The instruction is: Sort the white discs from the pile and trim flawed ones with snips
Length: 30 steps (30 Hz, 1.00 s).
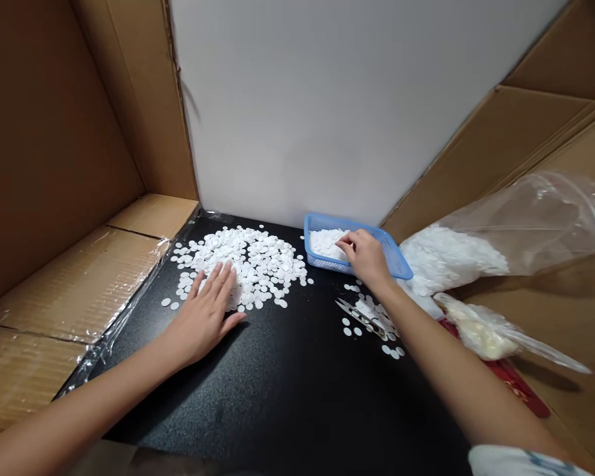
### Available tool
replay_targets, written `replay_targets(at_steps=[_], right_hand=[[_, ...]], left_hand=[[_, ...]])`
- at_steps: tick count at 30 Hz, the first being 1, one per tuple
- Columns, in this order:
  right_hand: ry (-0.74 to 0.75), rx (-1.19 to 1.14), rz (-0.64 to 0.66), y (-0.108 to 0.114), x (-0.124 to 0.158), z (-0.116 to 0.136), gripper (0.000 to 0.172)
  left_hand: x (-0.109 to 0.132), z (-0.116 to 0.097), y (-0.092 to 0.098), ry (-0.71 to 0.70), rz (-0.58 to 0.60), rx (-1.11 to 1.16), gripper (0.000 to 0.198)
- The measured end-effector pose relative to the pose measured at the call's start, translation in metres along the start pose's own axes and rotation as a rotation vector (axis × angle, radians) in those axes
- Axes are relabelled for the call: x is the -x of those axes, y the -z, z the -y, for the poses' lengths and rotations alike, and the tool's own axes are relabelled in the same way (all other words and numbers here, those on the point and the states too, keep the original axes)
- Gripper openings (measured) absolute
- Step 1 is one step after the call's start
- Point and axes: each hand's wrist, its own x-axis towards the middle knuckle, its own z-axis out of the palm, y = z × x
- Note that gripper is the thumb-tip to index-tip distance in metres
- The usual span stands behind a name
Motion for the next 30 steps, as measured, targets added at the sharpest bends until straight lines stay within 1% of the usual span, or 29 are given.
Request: replay_targets(at_steps=[2,4,5,7,8,10,11,13,19,22,26,28,30], right_hand=[[0.084,-0.038,0.029,-0.009,0.027,0.024,0.024],[0.201,-0.102,0.115,-0.025,0.057,0.054,0.023],[0.320,-0.143,0.178,-0.034,0.070,0.070,0.027],[0.483,-0.134,0.288,-0.053,0.090,0.097,0.037],[0.538,-0.111,0.351,-0.062,0.097,0.107,0.043],[0.565,-0.060,0.459,-0.074,0.105,0.118,0.054],[0.560,-0.037,0.503,-0.076,0.108,0.121,0.059],[0.539,0.000,0.567,-0.075,0.114,0.121,0.063],[0.483,0.086,0.681,-0.044,0.144,0.119,0.070],[0.466,0.113,0.724,-0.034,0.155,0.118,0.074],[0.486,0.109,0.747,-0.023,0.164,0.113,0.075],[0.513,0.094,0.728,-0.018,0.167,0.109,0.071],[0.522,0.066,0.678,-0.013,0.171,0.104,0.064]], left_hand=[[0.017,0.008,0.003,0.026,0.009,-0.004,0.080],[0.030,0.011,0.006,0.019,0.029,-0.001,0.082],[0.034,0.010,0.008,-0.001,0.040,0.004,0.082],[0.035,0.006,0.009,-0.066,0.066,0.015,0.080],[0.034,0.002,0.009,-0.104,0.080,0.020,0.080],[0.030,-0.005,0.008,-0.158,0.105,0.029,0.080],[0.029,-0.008,0.008,-0.171,0.114,0.033,0.081],[0.030,-0.014,0.008,-0.183,0.125,0.045,0.084],[0.046,-0.029,0.019,-0.201,0.182,0.091,0.083],[0.052,-0.038,0.023,-0.194,0.218,0.095,0.081],[0.058,-0.048,0.030,-0.197,0.234,0.084,0.078],[0.060,-0.051,0.033,-0.218,0.230,0.069,0.077],[0.060,-0.052,0.037,-0.250,0.218,0.056,0.076]])
